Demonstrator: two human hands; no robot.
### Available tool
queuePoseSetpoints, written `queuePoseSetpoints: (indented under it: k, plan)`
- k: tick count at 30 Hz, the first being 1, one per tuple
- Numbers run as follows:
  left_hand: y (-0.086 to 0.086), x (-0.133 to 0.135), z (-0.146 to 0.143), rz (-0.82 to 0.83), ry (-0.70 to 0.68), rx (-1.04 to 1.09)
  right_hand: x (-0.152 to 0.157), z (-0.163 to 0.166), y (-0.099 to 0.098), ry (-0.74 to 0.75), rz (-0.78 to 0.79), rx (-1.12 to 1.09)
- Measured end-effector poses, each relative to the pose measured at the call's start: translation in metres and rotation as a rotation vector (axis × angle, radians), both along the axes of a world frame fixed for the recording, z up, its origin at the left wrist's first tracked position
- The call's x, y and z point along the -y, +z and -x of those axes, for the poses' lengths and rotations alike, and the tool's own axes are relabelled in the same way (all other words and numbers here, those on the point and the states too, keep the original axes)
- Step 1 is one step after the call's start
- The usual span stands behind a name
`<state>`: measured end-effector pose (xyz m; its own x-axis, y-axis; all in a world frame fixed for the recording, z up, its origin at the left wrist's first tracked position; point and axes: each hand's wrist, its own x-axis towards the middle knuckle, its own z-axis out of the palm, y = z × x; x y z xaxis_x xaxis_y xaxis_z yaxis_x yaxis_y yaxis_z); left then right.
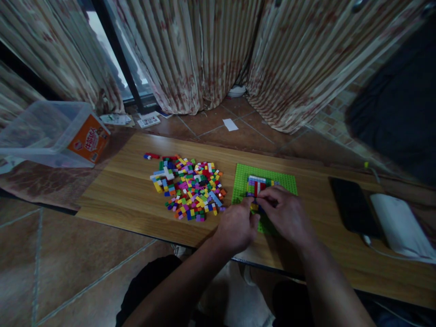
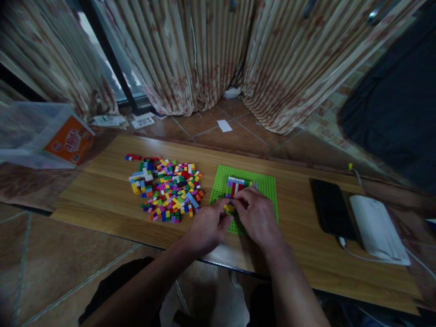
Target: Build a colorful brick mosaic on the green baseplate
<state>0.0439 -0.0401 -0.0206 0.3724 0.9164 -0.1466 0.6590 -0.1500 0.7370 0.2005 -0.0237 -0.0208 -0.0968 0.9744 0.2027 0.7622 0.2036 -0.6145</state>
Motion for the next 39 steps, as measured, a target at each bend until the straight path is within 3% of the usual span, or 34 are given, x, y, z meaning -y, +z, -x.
queuePoseSetpoints:
  k: [17,39]
  plan:
    - [-0.001,0.002,-0.001,-0.017,-0.017,-0.028,-0.004,-0.002,-0.002,-0.127,0.053,-0.096]
    - [-0.002,0.004,-0.002,-0.069,-0.056,-0.097,-0.011,-0.001,-0.007,-0.146,0.032,-0.083]
